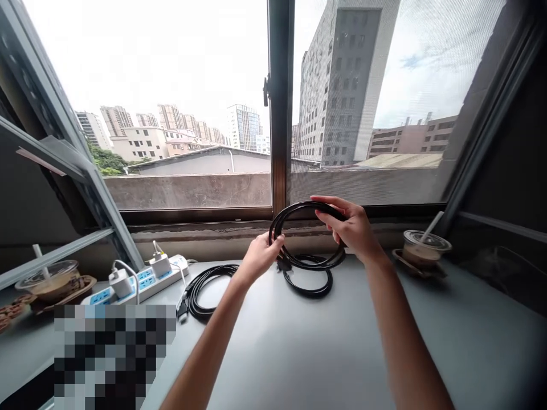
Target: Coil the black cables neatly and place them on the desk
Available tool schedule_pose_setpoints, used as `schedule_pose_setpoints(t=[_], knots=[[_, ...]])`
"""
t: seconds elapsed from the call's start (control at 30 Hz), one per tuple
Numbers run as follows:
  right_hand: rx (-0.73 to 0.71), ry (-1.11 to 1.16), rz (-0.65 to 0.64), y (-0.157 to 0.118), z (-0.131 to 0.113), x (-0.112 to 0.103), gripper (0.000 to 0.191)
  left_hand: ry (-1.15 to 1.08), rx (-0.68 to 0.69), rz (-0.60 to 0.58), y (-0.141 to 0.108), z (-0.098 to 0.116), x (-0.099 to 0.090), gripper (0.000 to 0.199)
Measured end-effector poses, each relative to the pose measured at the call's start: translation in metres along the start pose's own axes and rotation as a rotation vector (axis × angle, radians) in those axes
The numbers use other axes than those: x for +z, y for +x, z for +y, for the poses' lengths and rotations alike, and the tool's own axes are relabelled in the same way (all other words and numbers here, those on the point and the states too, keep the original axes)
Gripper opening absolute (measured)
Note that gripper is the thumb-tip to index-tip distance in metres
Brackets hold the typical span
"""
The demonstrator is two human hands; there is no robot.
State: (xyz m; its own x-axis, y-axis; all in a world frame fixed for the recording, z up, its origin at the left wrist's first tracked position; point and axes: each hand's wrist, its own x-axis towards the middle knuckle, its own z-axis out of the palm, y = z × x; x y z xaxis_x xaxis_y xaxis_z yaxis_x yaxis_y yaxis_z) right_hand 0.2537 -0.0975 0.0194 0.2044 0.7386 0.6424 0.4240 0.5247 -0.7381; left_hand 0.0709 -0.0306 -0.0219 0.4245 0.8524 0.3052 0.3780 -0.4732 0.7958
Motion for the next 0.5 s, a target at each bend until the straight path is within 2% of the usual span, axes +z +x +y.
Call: schedule_pose_setpoints(t=[0.07, 0.13, 0.2, 0.33, 0.43, 0.5], knots=[[0.042, -0.053, 0.002, 0.005, 0.015, -0.001, 0.036, -0.104, -0.106, -0.123, 0.005, -0.01, 0.01, 0.032], [0.089, -0.099, -0.02, 0.01, 0.033, -0.004, 0.037, -0.157, -0.208, -0.174, 0.009, -0.018, 0.018, 0.031], [0.171, -0.114, -0.087, 0.012, 0.053, -0.009, 0.041, -0.165, -0.266, -0.165, 0.013, -0.024, 0.026, 0.033], [0.343, -0.263, -0.326, 0.012, 0.097, -0.02, 0.049, -0.146, -0.309, -0.171, 0.017, -0.04, 0.043, 0.043], [0.391, -0.413, -0.352, 0.007, 0.133, -0.018, 0.044, -0.094, -0.326, -0.207, 0.016, -0.055, 0.062, 0.043], [0.405, -0.524, -0.35, 0.002, 0.155, -0.011, 0.042, -0.013, -0.329, -0.198, 0.012, -0.064, 0.075, 0.034]])
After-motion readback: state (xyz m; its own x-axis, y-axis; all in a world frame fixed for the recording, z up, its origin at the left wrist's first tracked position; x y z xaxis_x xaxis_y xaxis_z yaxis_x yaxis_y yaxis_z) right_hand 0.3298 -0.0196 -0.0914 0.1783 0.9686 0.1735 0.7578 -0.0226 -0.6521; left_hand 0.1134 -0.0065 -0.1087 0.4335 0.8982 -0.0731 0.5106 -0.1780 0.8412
